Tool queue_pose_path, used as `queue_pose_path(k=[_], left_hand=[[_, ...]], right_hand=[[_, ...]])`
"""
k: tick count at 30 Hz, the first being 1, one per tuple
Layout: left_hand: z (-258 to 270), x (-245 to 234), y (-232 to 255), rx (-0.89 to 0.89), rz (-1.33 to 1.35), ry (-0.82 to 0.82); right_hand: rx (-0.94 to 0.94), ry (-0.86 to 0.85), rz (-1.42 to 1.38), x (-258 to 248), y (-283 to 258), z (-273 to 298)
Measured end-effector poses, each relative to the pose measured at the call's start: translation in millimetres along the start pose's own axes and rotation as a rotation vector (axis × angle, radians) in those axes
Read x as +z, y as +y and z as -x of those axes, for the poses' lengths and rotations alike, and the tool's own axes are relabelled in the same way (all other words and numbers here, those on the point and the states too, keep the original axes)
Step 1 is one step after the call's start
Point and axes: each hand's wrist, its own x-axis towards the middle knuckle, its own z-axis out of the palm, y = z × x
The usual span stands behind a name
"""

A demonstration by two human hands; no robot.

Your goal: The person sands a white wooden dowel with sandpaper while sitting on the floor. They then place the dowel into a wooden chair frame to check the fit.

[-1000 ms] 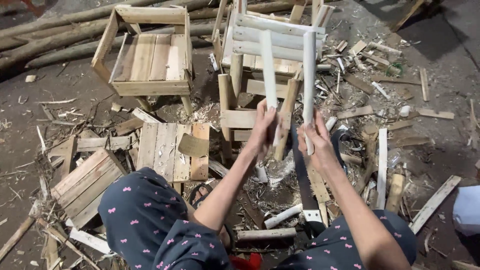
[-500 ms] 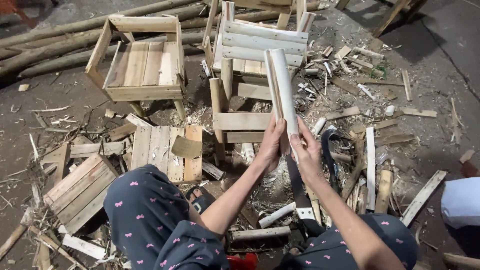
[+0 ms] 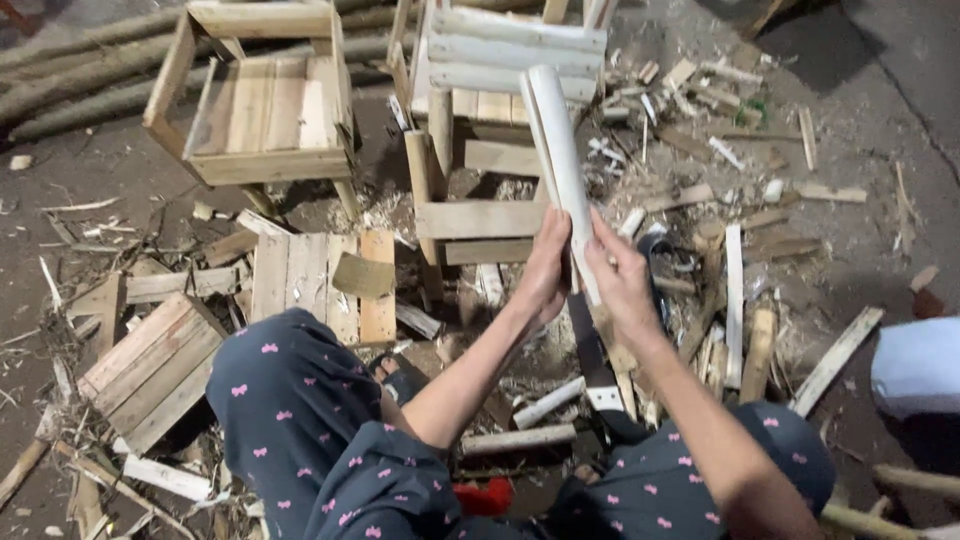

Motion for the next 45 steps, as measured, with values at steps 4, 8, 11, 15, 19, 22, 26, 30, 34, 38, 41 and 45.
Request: queue_pose_path(k=[4, 8, 11, 15, 19, 22, 26, 30, 34, 38, 41, 45], left_hand=[[0.0, 7.2, 4.2, -0.013, 0.045, -0.005], [-21.9, -5.7, -18.0, -0.015, 0.126, -0.039], [-10.8, 12.4, -4.9, -0.041, 0.199, -0.044], [-14.0, 13.9, -12.2, -0.040, 0.252, -0.036], [-22.1, 11.5, -23.6, 0.035, 0.341, 0.070], [-20.6, 7.9, -23.2, 0.067, 0.299, 0.158], [11.0, 37.8, -3.9, 0.104, 0.166, 0.299], [31.6, 42.6, -1.8, 0.132, 0.047, 0.267], [41.0, 39.9, 44.0, 0.166, -0.003, 0.172], [23.7, -10.0, 73.5, 0.368, 0.141, -0.265], [26.1, -8.9, 78.6, 0.498, 0.117, -0.416], [35.0, -10.0, 73.7, 0.570, 0.061, -0.475]], right_hand=[[-0.090, -0.064, 0.139, -17.7, -1.3, -6.8], [-0.061, -0.117, 0.107, -27.9, -29.6, -3.4], [-0.116, -0.119, 0.027, -24.0, -52.2, 4.6], [-0.125, -0.070, 0.002, -35.3, -28.1, -6.5], [-0.204, -0.090, 0.197, -43.3, -25.0, -4.8], [-0.295, -0.130, 0.376, -43.2, -18.6, 2.7], [-0.443, -0.074, 0.515, -38.1, 2.0, 4.7], [-0.536, -0.023, 0.600, -31.2, 43.1, 6.3], [-0.566, -0.027, 0.492, -27.0, 47.1, 18.9], [-0.622, -0.045, 0.447, -23.2, 43.8, 38.1], [-0.619, -0.072, 0.427, -21.1, 55.8, 36.4], [-0.617, -0.073, 0.401, -18.7, 55.8, 41.6]])
